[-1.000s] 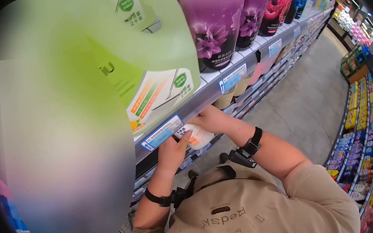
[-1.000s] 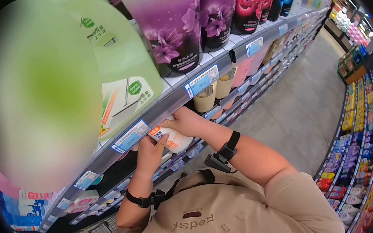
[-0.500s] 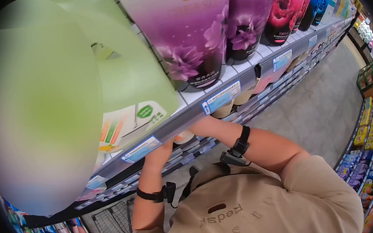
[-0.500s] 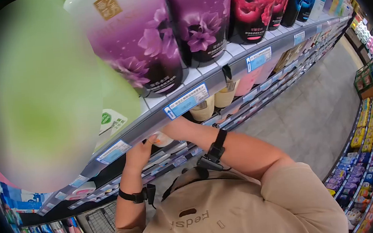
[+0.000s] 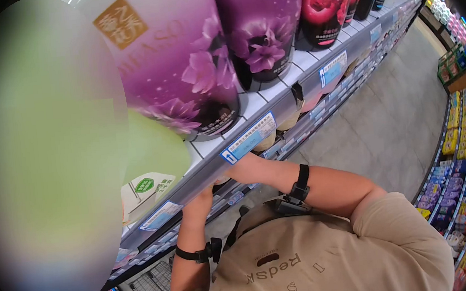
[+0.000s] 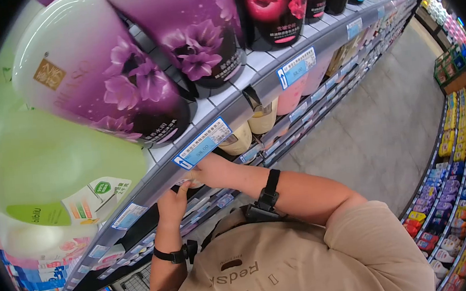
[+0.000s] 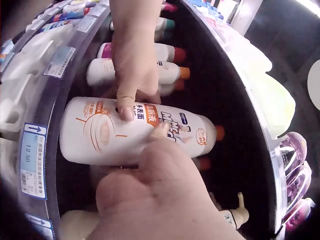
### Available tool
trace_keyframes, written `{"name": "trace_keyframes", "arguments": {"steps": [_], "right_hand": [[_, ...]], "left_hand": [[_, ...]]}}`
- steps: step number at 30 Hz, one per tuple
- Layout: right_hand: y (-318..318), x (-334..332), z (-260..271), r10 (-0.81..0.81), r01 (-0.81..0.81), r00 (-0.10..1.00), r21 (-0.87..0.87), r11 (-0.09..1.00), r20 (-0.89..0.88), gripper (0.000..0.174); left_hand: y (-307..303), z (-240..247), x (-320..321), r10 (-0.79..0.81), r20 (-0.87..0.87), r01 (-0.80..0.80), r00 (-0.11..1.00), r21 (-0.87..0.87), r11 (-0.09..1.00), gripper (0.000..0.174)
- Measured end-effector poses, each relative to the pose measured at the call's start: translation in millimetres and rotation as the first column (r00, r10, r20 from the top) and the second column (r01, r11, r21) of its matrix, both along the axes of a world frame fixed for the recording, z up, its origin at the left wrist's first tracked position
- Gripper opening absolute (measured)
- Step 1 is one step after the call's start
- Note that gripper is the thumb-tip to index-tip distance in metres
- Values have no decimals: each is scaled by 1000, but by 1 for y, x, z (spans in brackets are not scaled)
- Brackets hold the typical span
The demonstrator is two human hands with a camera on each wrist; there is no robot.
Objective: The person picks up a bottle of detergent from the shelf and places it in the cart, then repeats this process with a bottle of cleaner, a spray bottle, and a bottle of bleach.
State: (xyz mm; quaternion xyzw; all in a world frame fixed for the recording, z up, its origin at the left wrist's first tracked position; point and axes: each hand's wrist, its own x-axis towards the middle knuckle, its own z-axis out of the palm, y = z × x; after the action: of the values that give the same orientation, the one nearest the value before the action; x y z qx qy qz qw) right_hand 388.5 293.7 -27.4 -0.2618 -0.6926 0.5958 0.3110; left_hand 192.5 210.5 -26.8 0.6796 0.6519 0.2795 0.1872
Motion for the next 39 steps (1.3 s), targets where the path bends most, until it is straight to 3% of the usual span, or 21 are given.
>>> {"name": "trace_keyframes", "arguments": {"steps": [1, 2, 4, 5, 7, 10, 14, 16, 19, 22, 26, 28, 34, 39], "right_hand": [[-2, 4, 9, 60, -68, 997, -177, 982, -48, 36], [-4, 6, 13, 51, -60, 997, -178, 982, -53, 36], [-8, 11, 17, 19, -19, 1000, -16, 1000, 7, 40], [-10, 12, 12, 13, -13, 1000, -19, 1000, 4, 40], [-14, 12, -1, -59, 48, 995, 140, 989, 79, 47], [-18, 21, -8, -111, 86, 987, 196, 977, 117, 57], [-24, 46, -3, -115, 85, 984, 209, 974, 137, 72], [-26, 58, -1, -22, 5, 977, 80, 997, 211, 84], [-30, 75, -10, 2, -29, 975, 117, 993, 223, 90], [-33, 94, -11, 58, -55, 977, -22, 998, 205, 81], [-28, 122, -18, 179, -195, 944, 32, 980, 277, 73], [-26, 137, -18, 253, -246, 953, -65, 967, 165, 61], [-27, 173, -23, 227, -192, 966, -242, 951, 125, 50], [-21, 193, -29, 269, -235, 959, -275, 932, 90, 51]], "left_hand": [[-1, 6, 3, 33, 45, -30, 998, -60, 998, 50], [0, 9, 5, 68, 87, -58, 994, -120, 991, 51], [-2, 7, 5, 38, 48, -35, 998, -61, 998, 52], [-3, 4, 5, 18, 13, -18, 1000, -2, 1000, 53], [-5, -11, -3, -1, -49, 0, 999, -25, 1000, 54], [-6, -17, -2, -11, -97, 10, 995, -13, 1000, 56], [-1, -12, 9, -21, -84, 29, 996, 91, 995, 56], [2, -23, 6, -20, -78, 27, 997, 86, 996, 56], [4, -30, 11, -10, -54, 15, 999, 82, 997, 55], [7, -27, 18, -4, -47, 9, 999, 96, 995, 52], [8, -28, 26, 23, -60, -19, 998, 66, 998, 47], [9, -17, 35, 47, -17, -46, 999, 46, 998, 45], [11, -16, 50, 79, 22, -80, 997, 55, 995, 46], [7, -15, 61, 148, 76, -151, 986, 24, 988, 46]]}}
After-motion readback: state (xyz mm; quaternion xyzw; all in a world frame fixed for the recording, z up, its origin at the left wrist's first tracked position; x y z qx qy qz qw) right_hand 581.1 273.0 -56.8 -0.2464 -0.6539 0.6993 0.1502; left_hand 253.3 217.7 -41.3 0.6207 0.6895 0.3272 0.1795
